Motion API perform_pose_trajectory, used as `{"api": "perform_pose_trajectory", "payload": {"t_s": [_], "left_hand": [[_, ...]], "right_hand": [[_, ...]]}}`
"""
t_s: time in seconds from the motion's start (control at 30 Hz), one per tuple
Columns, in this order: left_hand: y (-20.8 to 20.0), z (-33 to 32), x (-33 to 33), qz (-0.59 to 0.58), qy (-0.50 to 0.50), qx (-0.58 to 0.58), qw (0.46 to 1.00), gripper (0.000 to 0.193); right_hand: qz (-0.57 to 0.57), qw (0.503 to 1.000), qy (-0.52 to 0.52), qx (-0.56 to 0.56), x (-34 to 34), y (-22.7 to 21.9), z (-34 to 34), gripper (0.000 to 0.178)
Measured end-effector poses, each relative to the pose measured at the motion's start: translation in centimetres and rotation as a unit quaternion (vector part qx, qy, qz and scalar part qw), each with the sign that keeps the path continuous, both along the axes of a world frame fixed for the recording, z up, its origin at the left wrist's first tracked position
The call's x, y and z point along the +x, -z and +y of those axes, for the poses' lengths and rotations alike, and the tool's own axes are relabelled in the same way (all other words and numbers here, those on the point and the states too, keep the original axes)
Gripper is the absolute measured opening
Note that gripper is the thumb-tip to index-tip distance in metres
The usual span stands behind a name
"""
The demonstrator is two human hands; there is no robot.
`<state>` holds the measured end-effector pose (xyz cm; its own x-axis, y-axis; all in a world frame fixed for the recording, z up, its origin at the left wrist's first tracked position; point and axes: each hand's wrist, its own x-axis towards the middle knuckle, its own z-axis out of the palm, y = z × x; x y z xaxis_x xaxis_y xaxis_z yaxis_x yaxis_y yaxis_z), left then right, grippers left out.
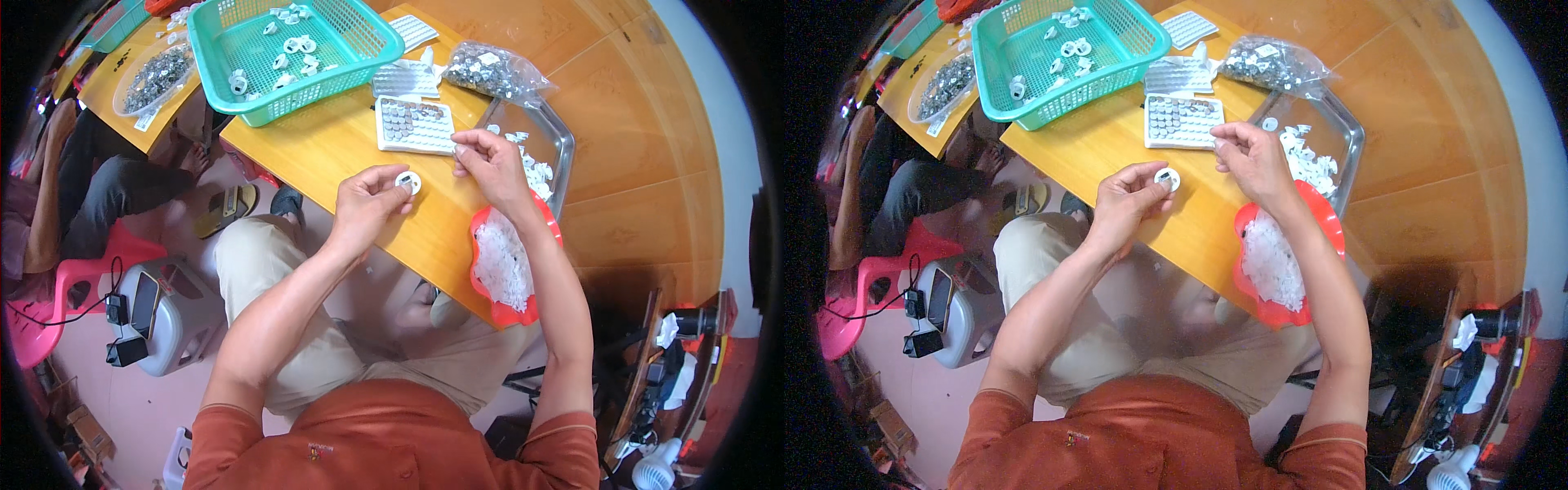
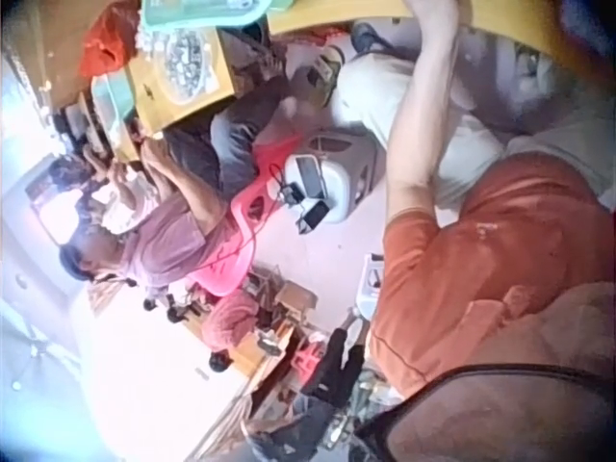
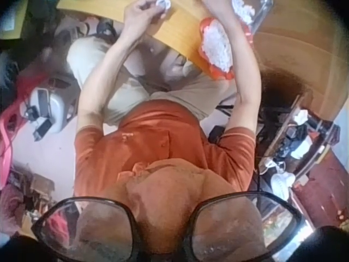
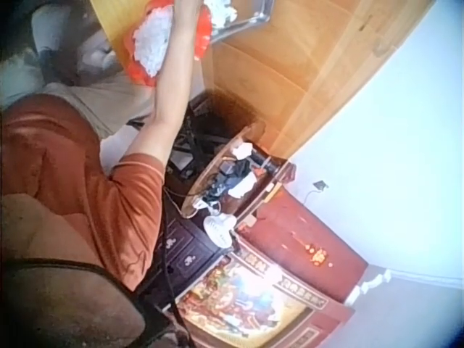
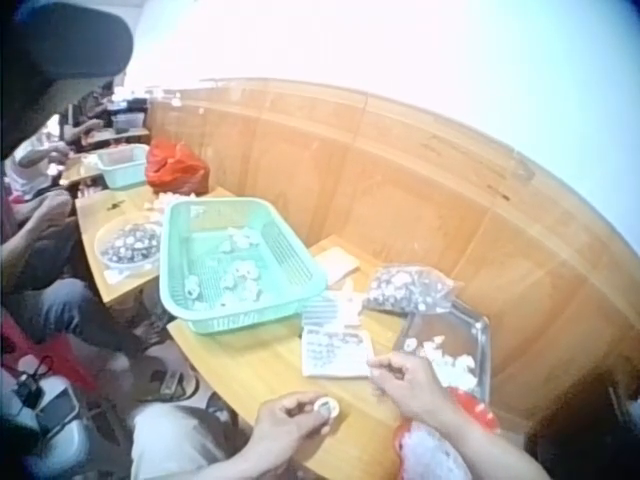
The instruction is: Assembling small white plastic components by manually inserting metal parts.
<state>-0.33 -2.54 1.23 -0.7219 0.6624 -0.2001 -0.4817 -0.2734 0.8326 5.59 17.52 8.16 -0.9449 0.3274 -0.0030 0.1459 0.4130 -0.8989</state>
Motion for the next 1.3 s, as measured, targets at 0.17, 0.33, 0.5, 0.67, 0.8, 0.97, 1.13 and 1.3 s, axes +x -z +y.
{"api": "perform_pose_trajectory", "payload": {"t_s": [0.17,0.33,0.5,0.67,0.8,0.97,1.13,1.3], "left_hand": [[0.1,0.1,0.4,-0.019,-0.002,0.009,1.000,0.035],[0.2,0.2,0.8,-0.063,0.007,0.029,0.998,0.034],[-0.1,0.0,0.9,-0.098,0.007,0.045,0.994,0.031],[-0.6,0.0,1.0,-0.134,0.011,0.070,0.988,0.028],[0.0,0.0,1.1,-0.128,0.022,0.068,0.989,0.028],[0.1,-0.2,1.0,-0.122,0.018,0.078,0.989,0.027],[-0.2,-0.4,1.0,-0.119,0.015,0.083,0.989,0.026],[-0.3,-0.4,1.1,-0.112,0.014,0.086,0.990,0.024]], "right_hand": [[-0.011,0.997,-0.026,-0.066,2.3,-0.5,-1.9,0.021],[0.004,0.999,-0.021,-0.032,3.3,0.1,-3.0,0.022],[0.005,0.994,-0.022,0.105,4.0,0.4,-4.1,0.018],[0.021,0.993,-0.015,0.111,4.2,0.6,-4.5,0.015],[0.034,0.996,-0.009,0.088,4.0,0.7,-5.3,0.016],[0.034,0.991,-0.014,0.125,3.7,1.2,-5.8,0.014],[0.062,0.976,-0.021,0.206,3.7,1.1,-6.2,0.013],[0.100,0.961,-0.026,0.257,3.6,1.0,-6.9,0.012]]}}
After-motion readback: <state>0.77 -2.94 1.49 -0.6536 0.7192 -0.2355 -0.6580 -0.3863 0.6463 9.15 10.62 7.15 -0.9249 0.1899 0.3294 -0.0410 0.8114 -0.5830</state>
